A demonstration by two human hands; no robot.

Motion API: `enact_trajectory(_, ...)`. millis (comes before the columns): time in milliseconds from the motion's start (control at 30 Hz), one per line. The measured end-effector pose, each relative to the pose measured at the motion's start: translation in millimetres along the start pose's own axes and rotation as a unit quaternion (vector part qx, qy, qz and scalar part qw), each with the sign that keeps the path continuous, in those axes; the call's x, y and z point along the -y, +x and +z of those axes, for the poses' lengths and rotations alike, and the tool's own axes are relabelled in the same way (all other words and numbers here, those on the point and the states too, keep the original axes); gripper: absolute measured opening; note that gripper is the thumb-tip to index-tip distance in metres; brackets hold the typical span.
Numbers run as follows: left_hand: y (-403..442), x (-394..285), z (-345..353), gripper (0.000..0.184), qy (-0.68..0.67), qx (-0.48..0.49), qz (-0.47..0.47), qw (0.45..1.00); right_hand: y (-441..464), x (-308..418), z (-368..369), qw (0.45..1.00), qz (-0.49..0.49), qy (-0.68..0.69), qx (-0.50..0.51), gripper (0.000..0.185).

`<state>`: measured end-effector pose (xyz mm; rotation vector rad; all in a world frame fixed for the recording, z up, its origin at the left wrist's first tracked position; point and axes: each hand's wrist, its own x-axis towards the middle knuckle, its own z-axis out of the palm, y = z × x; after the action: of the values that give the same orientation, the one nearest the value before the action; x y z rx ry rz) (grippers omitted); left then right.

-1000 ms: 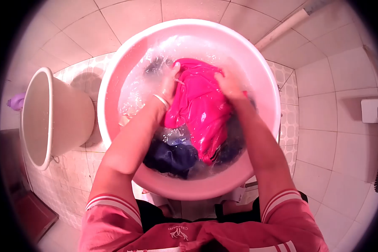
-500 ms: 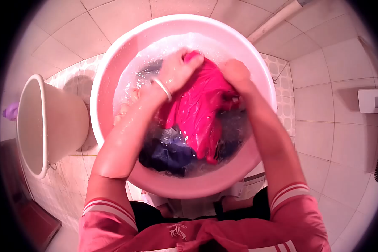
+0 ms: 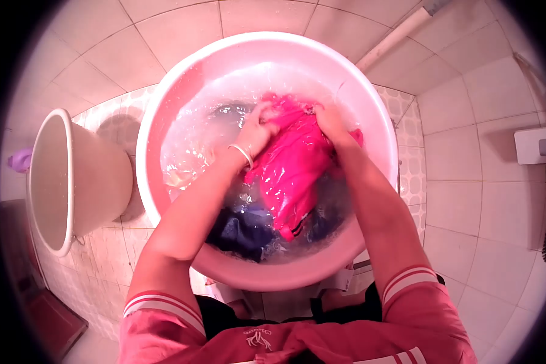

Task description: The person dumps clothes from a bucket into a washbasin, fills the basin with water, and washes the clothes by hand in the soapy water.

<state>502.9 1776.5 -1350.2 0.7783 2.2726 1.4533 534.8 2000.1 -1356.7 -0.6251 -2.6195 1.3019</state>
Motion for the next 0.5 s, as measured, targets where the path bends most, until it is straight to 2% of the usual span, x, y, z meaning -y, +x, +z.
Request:
enact_trajectory(33, 4.2, -22.2, -1.8, 0.042, -0.316, 0.011, -0.119, 0.941, -12.5, 28.6, -2.3, 0.995, 0.072, 0.063, 0.011, 0.031)
enact_trajectory(67, 8.9, -36.9, 0.2, 0.04, -0.595, 0.022, -0.223, 0.772, -20.0, 26.7, 14.5, 0.993, -0.057, 0.101, 0.008, 0.024)
enact_trajectory(100, 16.6, -30.0, 12.4, 0.031, -0.645, -0.022, -0.23, 0.728, -50.1, 58.4, 14.7, 0.972, -0.149, 0.171, 0.066, 0.019)
enact_trajectory(133, 20.7, -22.5, 22.0, 0.028, -0.637, -0.087, -0.253, 0.723, -73.4, 74.8, 28.9, 0.967, -0.254, 0.015, -0.004, 0.013)
enact_trajectory(167, 21.5, -17.6, 28.5, 0.028, -0.637, -0.114, -0.265, 0.715, -100.7, 108.8, 26.4, 0.949, -0.312, -0.029, -0.033, 0.01)
enact_trajectory(300, 14.9, -8.4, 46.9, 0.03, -0.679, -0.092, -0.266, 0.678, -111.8, 114.7, 35.5, 0.944, -0.321, -0.077, -0.001, 0.016)
enact_trajectory(367, 16.5, -11.6, 53.7, 0.032, -0.673, -0.087, -0.271, 0.683, -81.1, 106.7, 29.3, 0.964, -0.212, -0.152, -0.05, 0.021)
enact_trajectory(400, 16.9, -16.2, 55.1, 0.032, -0.663, -0.073, -0.289, 0.686, -65.3, 103.1, 24.0, 0.977, -0.153, -0.138, -0.049, 0.026)
enact_trajectory(433, 13.4, -34.8, 44.5, 0.031, -0.638, 0.005, -0.353, 0.684, -48.6, 98.7, 17.6, 0.987, -0.093, -0.122, -0.048, 0.031)
enact_trajectory(467, 17.3, -38.3, 41.4, 0.031, -0.637, 0.008, -0.355, 0.685, -32.5, 84.1, 12.8, 0.989, -0.059, -0.127, -0.043, 0.034)
enact_trajectory(500, 25.5, -38.9, 38.1, 0.027, -0.61, -0.006, -0.307, 0.731, -17.5, 66.6, 7.4, 0.99, -0.03, -0.133, -0.036, 0.037)
